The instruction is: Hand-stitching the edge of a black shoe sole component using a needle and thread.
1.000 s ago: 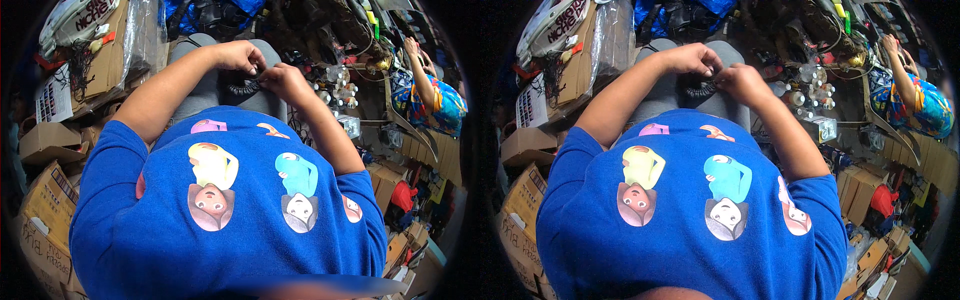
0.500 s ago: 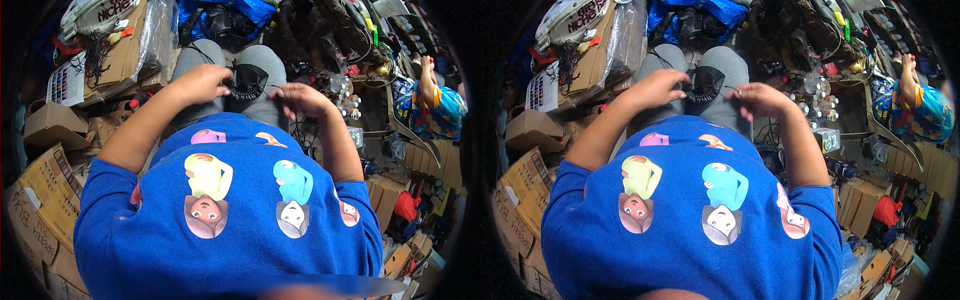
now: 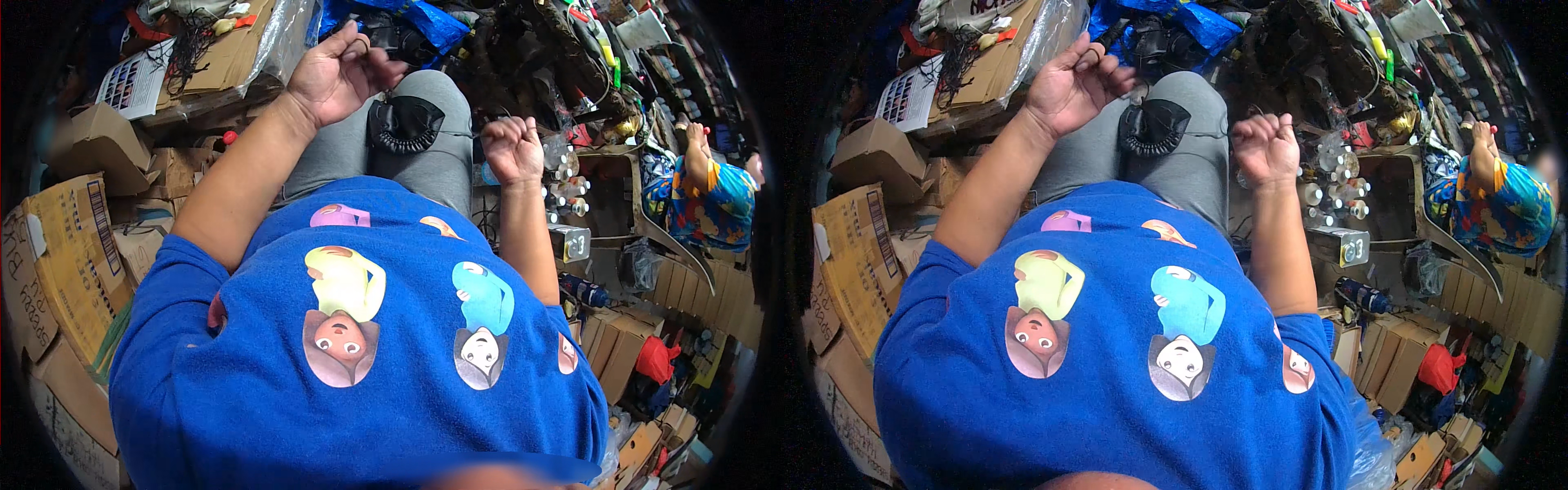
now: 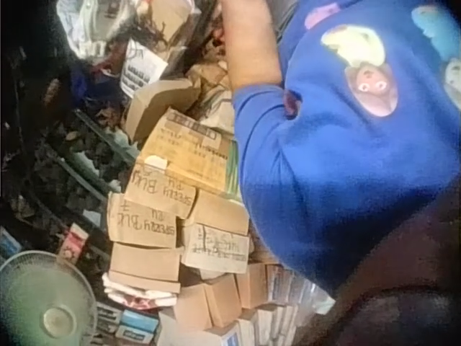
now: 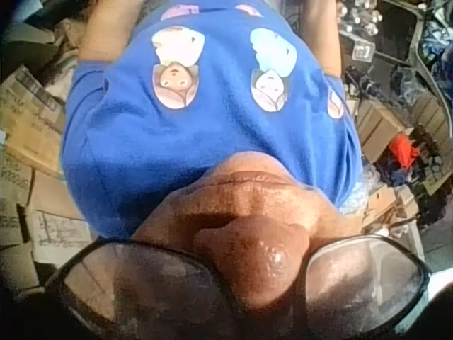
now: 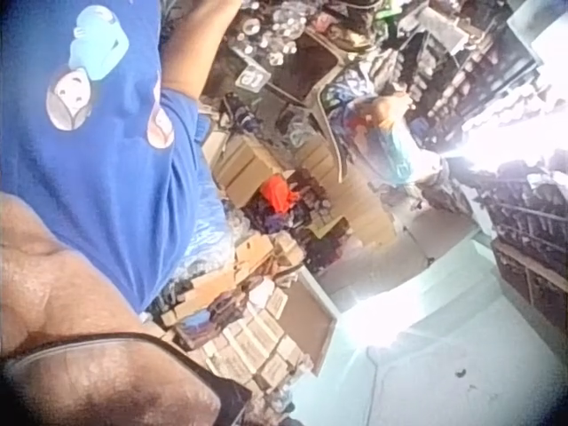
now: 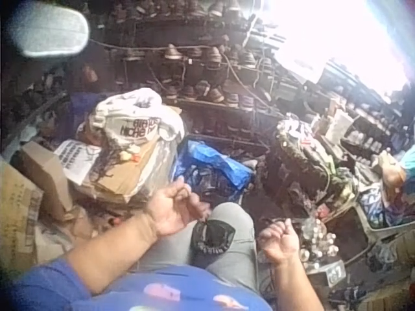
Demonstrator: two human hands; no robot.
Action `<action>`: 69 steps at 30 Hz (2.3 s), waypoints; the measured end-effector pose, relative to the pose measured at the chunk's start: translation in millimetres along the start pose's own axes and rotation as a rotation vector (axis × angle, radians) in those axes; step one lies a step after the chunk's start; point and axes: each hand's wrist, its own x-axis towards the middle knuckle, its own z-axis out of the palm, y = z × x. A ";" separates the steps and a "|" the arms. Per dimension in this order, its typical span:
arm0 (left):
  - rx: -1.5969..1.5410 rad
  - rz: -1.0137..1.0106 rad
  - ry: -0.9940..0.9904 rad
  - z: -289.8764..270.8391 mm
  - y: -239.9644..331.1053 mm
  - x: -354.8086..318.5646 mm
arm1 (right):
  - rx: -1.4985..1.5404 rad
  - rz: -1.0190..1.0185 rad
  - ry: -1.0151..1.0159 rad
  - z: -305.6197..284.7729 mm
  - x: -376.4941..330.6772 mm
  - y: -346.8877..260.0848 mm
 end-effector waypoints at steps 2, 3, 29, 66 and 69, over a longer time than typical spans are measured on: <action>0.115 -0.128 -0.226 -30.1 16.3 0.9 | -0.158 0.051 0.012 -2.0 -22.7 -5.5; 0.197 0.016 0.243 -31.0 10.4 -3.3 | -0.283 0.058 0.007 -12.2 -26.2 -6.2; 2.104 0.197 -0.491 8.9 -57.0 -28.5 | -2.436 0.182 -0.438 94.3 13.0 36.7; 1.702 0.043 -0.466 -6.0 -53.7 84.0 | -1.615 0.146 -0.118 84.9 -24.7 -12.9; 1.404 -0.221 -0.508 -15.4 -48.0 94.1 | -1.759 -0.187 -0.253 73.4 -29.2 -8.9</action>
